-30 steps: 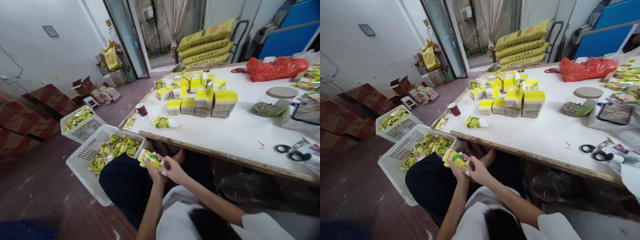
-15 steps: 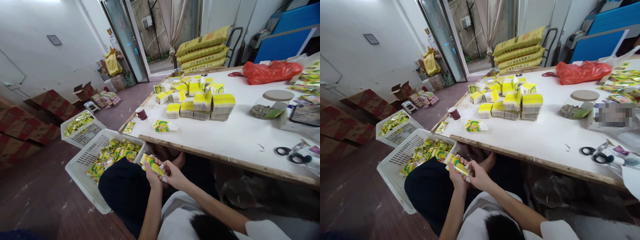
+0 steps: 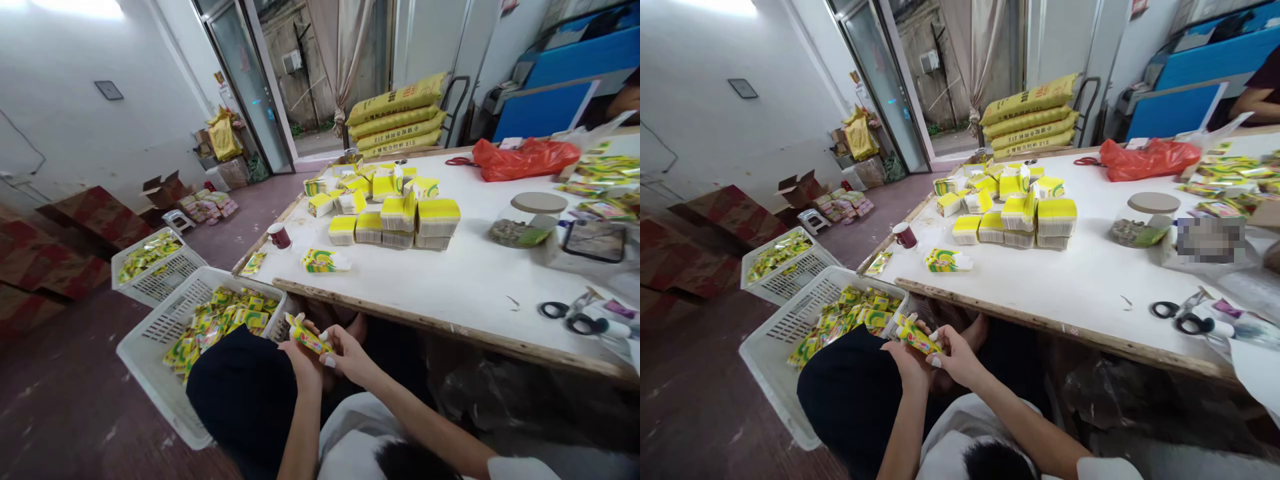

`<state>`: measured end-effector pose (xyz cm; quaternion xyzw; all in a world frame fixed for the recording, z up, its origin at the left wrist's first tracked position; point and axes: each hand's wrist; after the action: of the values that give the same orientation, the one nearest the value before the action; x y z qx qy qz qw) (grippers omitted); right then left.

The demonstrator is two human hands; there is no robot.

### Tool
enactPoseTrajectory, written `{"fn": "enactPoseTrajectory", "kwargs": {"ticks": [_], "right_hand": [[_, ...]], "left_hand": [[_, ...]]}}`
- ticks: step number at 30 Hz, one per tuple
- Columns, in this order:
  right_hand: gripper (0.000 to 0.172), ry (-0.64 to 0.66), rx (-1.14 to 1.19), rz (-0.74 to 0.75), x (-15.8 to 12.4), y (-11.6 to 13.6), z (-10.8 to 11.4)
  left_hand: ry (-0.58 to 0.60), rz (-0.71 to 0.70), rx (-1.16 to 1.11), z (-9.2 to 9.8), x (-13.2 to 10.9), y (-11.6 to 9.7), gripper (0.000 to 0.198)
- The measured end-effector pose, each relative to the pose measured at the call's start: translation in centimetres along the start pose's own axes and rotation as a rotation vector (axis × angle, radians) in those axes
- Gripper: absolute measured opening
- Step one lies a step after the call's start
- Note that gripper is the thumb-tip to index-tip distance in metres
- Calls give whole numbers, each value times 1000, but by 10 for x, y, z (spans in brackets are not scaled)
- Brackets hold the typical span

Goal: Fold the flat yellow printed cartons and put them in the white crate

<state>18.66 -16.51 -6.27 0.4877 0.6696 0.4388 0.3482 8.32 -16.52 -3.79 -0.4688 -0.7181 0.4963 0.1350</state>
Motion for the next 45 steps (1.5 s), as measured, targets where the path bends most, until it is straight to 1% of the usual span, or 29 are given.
{"fn": "enactPoseTrajectory", "kwargs": {"ticks": [1, 3, 5, 7, 10, 13, 16, 19, 22, 26, 29, 32, 33, 35, 37, 39, 40, 41, 43, 44, 45], "right_hand": [[50, -12, 8, 17, 2, 3, 3], [49, -32, 37, 53, 4, 10, 8], [48, -48, 67, 71, 6, 16, 12], [47, -70, 89, 68, 7, 20, 14], [46, -101, 116, 70, 7, 20, 13], [46, -129, 114, 92, 6, 17, 10], [43, -160, 80, 90, 5, 18, 9], [40, -150, 44, 78, 4, 20, 13], [38, -117, -39, 80, 3, 21, 17], [34, -105, -102, 91, 2, 17, 15], [21, -132, -216, 167, 2, 17, 15], [8, -170, -373, 274, 3, 22, 24], [9, -189, -404, 295, 3, 25, 30], [19, -210, -486, 345, 4, 31, 42], [29, -164, -675, 445, 3, 36, 51], [36, -68, -900, 562, 2, 38, 55], [38, -17, -984, 609, 1, 38, 55], [38, 23, -1030, 645, 0, 37, 53], [34, 78, -1070, 707, -2, 34, 48], [32, 94, -1077, 734, -2, 33, 46], [30, 99, -1082, 756, -3, 32, 44]], "left_hand": [[0, 33, -48, -1, -1, 0, 67], [11, 117, -128, -4, -3, 1, 58], [29, 155, -117, -6, -4, 5, 48], [18, 118, -78, -7, -5, 9, 48], [-33, 31, -63, -6, -6, 13, 49], [-73, -25, -59, -5, -7, 15, 48], [-95, -60, -49, -5, -7, 14, 50], [-89, -71, -36, -5, -7, 10, 52], [-79, -96, -29, -2, -5, 4, 52], [-87, -140, -6, 3, -1, -2, 51], [-100, -152, 3, 3, 1, -2, 53], [-97, -185, 5, 5, 4, -4, 52], [-97, -222, 20, 6, 5, -7, 52], [-97, -329, 110, 12, 9, -16, 50], [-42, -435, 288, 20, 13, -27, 47], [98, -498, 511, 26, 14, -36, 48], [182, -512, 628, 28, 14, -39, 54], [267, -506, 744, 29, 12, -40, 64], [406, -439, 947, 28, 8, -37, 89], [454, -391, 1018, 26, 6, -33, 96], [485, -351, 1063, 24, 3, -29, 97]]}}
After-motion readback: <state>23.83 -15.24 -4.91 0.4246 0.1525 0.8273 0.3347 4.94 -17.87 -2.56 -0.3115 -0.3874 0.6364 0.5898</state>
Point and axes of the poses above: each hand's wrist, its own x-axis towards the middle knuckle, its own z-axis out of the back of the hand, y = z × x, and after that the axes turned 9 degrees about -y, right-handed
